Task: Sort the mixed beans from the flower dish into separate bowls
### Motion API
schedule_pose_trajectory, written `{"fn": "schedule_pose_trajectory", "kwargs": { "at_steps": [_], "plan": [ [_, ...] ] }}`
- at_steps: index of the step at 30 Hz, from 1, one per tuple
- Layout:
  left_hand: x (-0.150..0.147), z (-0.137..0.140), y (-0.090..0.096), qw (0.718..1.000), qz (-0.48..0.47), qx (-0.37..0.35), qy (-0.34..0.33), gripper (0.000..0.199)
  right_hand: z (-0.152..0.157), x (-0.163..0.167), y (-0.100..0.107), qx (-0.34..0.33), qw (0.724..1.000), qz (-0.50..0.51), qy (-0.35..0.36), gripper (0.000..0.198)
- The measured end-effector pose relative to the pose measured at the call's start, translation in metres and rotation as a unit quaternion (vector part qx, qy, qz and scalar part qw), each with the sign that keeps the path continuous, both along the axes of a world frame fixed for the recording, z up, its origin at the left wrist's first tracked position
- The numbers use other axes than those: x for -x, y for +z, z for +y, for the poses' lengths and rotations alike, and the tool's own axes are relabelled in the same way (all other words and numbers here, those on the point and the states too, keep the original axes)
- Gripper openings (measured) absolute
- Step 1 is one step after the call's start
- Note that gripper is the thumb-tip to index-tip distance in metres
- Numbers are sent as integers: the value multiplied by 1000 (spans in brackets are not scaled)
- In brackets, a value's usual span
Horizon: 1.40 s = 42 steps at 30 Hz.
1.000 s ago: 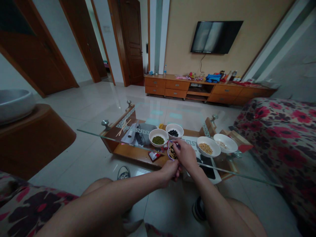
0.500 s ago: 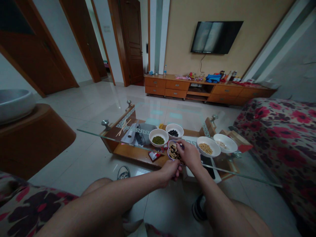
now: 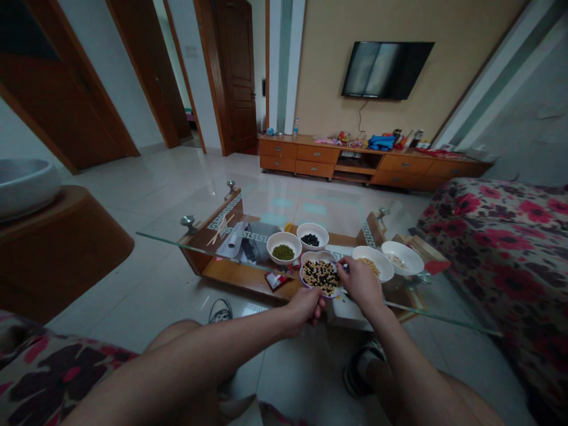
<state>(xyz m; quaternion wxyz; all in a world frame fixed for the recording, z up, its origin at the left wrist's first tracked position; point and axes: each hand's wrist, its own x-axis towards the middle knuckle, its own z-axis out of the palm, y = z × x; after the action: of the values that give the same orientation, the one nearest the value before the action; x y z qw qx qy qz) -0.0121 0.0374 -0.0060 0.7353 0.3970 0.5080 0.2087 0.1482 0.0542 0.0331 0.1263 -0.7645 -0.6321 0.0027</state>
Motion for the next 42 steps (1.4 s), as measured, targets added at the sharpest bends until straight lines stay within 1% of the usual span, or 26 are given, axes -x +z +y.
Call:
{"fn": "schedule_pose_trajectory", "kwargs": {
  "at_steps": [6,13,42],
  "plan": [
    [-1,0,-1,1000,2,1,-1,31,2,0,-4,32,999,-1,14,27],
    [-1,0,-1,1000,5,-2,2,32,4,4,-7,45,999,-11,24,28],
    [-1,0,-1,1000,1,3,5,33,4,5,-8,40,999,-26,21,27]
  ]
}}
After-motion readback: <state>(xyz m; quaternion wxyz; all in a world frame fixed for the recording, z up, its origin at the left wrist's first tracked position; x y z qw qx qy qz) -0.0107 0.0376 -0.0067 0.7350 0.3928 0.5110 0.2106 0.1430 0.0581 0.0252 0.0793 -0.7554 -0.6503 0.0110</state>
